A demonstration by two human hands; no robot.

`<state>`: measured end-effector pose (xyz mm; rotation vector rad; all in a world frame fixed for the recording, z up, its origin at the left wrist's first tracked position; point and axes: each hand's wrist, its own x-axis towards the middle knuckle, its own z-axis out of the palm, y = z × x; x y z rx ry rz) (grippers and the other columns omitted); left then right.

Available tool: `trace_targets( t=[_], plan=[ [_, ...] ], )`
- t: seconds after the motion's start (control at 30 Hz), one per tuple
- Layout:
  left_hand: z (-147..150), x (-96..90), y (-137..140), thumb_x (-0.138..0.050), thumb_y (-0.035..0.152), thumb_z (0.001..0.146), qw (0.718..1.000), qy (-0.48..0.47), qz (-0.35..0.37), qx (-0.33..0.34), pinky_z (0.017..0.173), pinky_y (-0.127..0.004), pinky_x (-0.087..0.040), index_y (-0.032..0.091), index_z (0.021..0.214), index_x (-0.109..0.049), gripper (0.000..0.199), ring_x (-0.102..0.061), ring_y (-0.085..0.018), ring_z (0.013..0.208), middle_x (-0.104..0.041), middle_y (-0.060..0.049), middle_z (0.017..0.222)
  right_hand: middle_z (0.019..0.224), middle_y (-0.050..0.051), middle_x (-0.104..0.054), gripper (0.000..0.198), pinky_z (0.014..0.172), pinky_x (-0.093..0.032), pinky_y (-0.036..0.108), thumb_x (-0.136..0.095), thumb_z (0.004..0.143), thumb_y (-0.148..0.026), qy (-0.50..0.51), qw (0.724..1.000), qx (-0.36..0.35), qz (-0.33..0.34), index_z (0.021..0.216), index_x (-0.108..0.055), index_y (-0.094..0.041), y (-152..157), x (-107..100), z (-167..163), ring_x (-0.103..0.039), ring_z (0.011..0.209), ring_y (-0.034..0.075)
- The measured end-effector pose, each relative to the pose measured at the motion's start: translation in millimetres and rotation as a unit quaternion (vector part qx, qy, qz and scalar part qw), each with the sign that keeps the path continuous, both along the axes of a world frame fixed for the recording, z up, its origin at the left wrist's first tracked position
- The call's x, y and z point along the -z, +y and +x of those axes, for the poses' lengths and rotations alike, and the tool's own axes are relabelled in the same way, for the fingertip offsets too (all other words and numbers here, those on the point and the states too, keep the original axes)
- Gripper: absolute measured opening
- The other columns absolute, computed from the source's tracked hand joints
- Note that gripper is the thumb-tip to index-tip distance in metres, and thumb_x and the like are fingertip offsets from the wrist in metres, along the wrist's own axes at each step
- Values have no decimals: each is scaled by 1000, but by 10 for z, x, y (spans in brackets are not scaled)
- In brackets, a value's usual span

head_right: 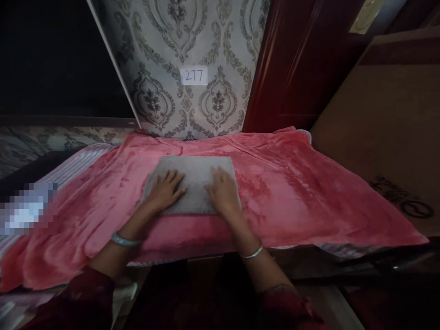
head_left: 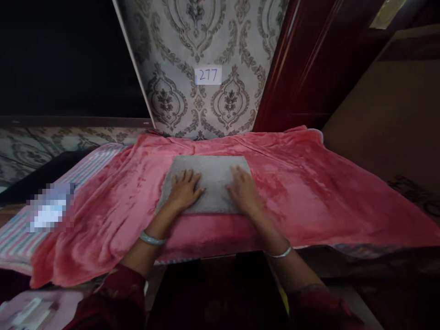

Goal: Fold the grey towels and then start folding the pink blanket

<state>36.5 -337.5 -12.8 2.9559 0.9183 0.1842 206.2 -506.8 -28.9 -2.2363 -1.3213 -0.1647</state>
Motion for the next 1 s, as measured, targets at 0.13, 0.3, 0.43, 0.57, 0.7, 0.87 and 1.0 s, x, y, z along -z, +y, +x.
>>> trace_targets(
  t=[0.13, 0.3, 0.43, 0.57, 0.7, 0.87, 1.0],
  plan=[
    [35, 159, -96, -36, 54, 101, 999, 29, 23, -17, 121, -69, -16, 25, 161, -31, 67, -15, -39, 157, -21, -13, 170, 169, 10, -23, 64, 123, -20, 58, -45, 102, -46, -46, 987, -84, -131, 161, -35, -23, 235, 46, -415, -21, 155, 32],
    [27, 183, -59, -36, 56, 101, 999, 31, 33, -13, 120, -69, -19, 26, 161, -32, 67, -17, -40, 156, -21, -12, 170, 169, 12, -20, 67, 126, -15, 50, -38, 104, -49, -41, 983, -42, -176, 161, -32, -15, 27, 181, -362, -18, 157, 27],
    [32, 197, -56, -37, 56, 101, 999, 25, 35, -14, 121, -68, -20, 27, 161, -32, 67, -18, -40, 156, -23, -11, 170, 168, 14, -22, 71, 125, -16, 50, -36, 103, -50, -23, 984, 27, -175, 161, -31, -10, -359, 316, -194, -18, 157, 27],
    [27, 229, -48, -38, 56, 101, 999, 16, 30, -10, 121, -68, -18, 27, 161, -32, 67, -18, -40, 156, -22, -11, 170, 167, 15, -27, 68, 122, -22, 55, -35, 103, -47, -20, 985, 59, -162, 160, -34, -11, -684, 458, -77, -20, 156, 28],
    [19, 259, -38, -39, 56, 100, 1000, -4, 22, -10, 123, -67, -16, 21, 162, -30, 72, -18, -38, 156, -24, -13, 169, 166, 16, -31, 61, 120, -25, 59, -34, 103, -45, -51, 989, 73, -115, 155, -44, -15, -608, 325, -62, -18, 156, 32],
    [-13, 301, -67, -43, 55, 98, 999, -28, 14, -15, 124, -65, -16, 17, 161, -30, 75, -18, -36, 157, -26, -14, 168, 170, 11, -21, 61, 122, -24, 56, -39, 103, -41, -70, 992, -46, -93, 160, -35, -22, 190, -115, -211, -16, 157, 29],
    [-5, 196, 26, -49, 49, 97, 999, -36, -22, -24, 123, -60, -23, 17, 159, -35, 71, -24, -34, 155, -25, -17, 168, 170, 10, -22, 58, 122, -25, 55, -36, 103, -30, -35, 982, -95, -157, 160, -33, -20, 904, -378, -197, -18, 156, 26]
  ],
)
